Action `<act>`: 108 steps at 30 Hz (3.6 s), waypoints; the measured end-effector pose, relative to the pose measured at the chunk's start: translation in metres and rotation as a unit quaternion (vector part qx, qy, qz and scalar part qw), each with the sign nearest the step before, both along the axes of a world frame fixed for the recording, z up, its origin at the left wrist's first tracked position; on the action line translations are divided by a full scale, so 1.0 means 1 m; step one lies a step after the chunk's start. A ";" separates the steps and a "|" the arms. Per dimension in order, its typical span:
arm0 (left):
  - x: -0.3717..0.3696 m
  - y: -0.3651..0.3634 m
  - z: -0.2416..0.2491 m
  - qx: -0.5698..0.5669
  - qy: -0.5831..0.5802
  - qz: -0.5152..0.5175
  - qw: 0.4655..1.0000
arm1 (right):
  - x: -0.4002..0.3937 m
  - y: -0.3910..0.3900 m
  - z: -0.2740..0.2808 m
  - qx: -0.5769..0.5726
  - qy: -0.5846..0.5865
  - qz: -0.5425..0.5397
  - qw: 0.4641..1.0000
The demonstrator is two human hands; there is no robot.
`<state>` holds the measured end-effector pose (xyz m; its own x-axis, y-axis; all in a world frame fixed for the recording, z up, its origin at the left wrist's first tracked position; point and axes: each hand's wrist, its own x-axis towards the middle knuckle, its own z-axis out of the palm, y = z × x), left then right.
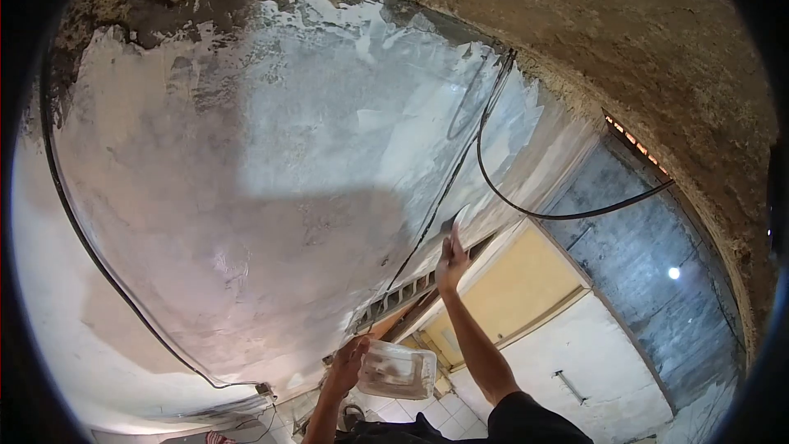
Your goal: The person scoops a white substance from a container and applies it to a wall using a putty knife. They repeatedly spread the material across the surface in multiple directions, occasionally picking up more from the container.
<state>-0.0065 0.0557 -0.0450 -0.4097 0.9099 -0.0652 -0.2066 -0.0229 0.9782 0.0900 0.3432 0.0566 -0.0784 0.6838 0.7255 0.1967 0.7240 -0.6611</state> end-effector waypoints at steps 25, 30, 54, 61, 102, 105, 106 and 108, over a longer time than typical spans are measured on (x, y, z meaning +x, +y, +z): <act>0.008 -0.005 0.009 -0.009 -0.002 -0.040 0.999 | 0.035 0.017 -0.041 -0.026 0.115 -0.017 0.993; 0.011 -0.013 0.022 0.010 -0.017 -0.019 1.000 | -0.011 -0.031 -0.053 -0.082 0.064 0.094 0.990; 0.003 -0.025 0.045 0.030 0.004 0.153 0.988 | 0.066 -0.196 0.052 -0.094 -0.534 0.300 0.784; -0.004 -0.037 0.037 0.018 -0.004 0.184 0.983 | 0.058 -0.209 0.036 -0.097 -0.558 0.330 0.755; -0.007 -0.039 -0.006 0.027 -0.030 0.230 0.972 | -0.031 -0.062 -0.087 -0.049 0.057 -0.013 0.997; -0.006 -0.039 -0.006 0.024 -0.054 0.231 0.971 | -0.009 -0.053 -0.127 -0.019 0.203 0.089 0.975; -0.007 -0.039 -0.005 0.026 -0.057 0.236 0.970 | 0.001 -0.040 -0.128 -0.019 0.200 0.095 0.975; -0.008 -0.043 0.001 0.000 -0.024 0.215 0.976 | 0.034 -0.012 -0.125 -0.020 0.206 0.090 0.974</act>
<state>-0.0144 0.0124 -0.0442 -0.7496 0.6553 -0.0934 -0.2240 -0.1182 0.9674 0.1236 0.3312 -0.0685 0.0916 0.7148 0.6933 -0.2195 0.6936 -0.6861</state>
